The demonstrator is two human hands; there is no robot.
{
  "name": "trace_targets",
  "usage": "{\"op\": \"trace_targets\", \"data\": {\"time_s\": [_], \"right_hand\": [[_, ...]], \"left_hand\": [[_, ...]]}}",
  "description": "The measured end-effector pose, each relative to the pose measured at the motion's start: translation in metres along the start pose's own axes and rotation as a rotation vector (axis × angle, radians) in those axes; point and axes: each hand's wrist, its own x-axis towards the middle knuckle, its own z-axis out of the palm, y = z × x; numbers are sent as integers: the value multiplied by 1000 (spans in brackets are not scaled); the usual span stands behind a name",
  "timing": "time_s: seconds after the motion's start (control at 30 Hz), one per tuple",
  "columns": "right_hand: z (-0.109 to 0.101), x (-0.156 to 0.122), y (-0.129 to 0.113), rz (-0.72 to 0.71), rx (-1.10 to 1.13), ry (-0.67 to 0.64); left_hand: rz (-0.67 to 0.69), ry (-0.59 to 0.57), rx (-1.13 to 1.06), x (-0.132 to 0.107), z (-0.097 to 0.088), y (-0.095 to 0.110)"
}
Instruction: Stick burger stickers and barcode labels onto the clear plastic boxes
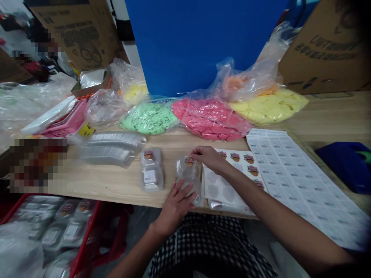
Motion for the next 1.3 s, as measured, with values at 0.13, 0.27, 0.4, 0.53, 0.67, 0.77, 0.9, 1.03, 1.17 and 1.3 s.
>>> {"op": "trace_targets", "data": {"time_s": [0.13, 0.27, 0.4, 0.53, 0.67, 0.77, 0.9, 1.03, 1.17, 1.3], "right_hand": [[3, 7, 2, -7, -58, -16], [5, 10, 4, -20, -101, -17], [7, 13, 8, -54, -147, -45], [7, 17, 12, -100, -235, -56], [7, 19, 14, -131, -354, -58], [9, 18, 16, -168, -439, -48], [15, 17, 21, -278, -567, 19], [10, 11, 28, -381, -606, 271], [-29, -25, 37, -451, -556, 447], [-86, -108, 66, -442, -618, 671]], "left_hand": [[17, -15, 44, 0, 0, 0], [48, -25, 130, 1, -1, 0], [73, -20, 177, 0, 1, -1], [64, -13, 164, 0, 2, -2], [40, -28, 130, 0, 1, -1], [47, -19, 147, 0, 0, 0], [55, -7, 142, 1, -1, -1], [62, 9, 132, 4, -2, -1], [83, 24, 170, 8, -5, -2], [152, 54, 261, 13, -11, -1]]}}
